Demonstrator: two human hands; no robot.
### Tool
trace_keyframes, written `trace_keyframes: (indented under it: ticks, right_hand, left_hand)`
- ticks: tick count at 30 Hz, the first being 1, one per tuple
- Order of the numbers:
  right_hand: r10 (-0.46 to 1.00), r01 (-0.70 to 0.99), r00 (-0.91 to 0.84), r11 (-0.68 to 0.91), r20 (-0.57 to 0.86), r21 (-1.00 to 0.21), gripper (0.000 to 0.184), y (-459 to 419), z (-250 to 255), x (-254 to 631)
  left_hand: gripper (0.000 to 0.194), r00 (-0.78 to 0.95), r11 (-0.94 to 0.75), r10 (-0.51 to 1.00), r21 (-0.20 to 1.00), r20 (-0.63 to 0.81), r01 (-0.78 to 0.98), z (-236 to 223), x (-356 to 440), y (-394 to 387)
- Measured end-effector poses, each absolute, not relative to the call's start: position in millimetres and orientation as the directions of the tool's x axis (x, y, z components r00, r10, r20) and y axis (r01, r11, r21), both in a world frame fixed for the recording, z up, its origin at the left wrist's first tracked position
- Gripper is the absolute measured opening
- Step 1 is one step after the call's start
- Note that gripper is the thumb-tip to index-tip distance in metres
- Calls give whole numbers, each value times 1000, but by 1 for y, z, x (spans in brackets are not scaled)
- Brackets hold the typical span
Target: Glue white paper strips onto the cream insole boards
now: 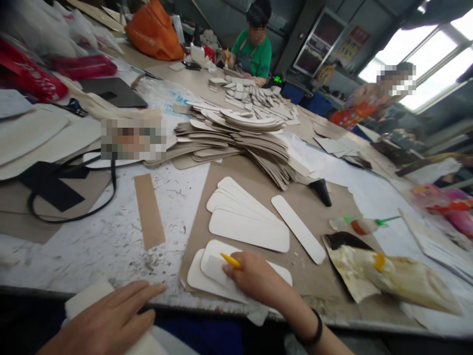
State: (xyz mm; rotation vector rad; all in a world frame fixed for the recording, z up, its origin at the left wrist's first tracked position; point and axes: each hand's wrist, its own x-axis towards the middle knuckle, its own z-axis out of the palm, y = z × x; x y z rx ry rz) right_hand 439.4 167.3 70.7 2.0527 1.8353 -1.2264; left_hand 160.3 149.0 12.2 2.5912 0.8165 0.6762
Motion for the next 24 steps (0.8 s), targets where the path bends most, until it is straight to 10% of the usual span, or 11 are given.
trace_keyframes:
  ticks: [13,24]
  right_hand:
    - [713,857,-83,-306,-697,-415,21,192,61,441]
    - [724,898,-91,-237,-684,-370,24,193,45,443]
  left_hand:
    - [30,842,-883,453,281,294,376,11,228,183]
    - [31,892,-831,437,429,112,353,-1,235,188]
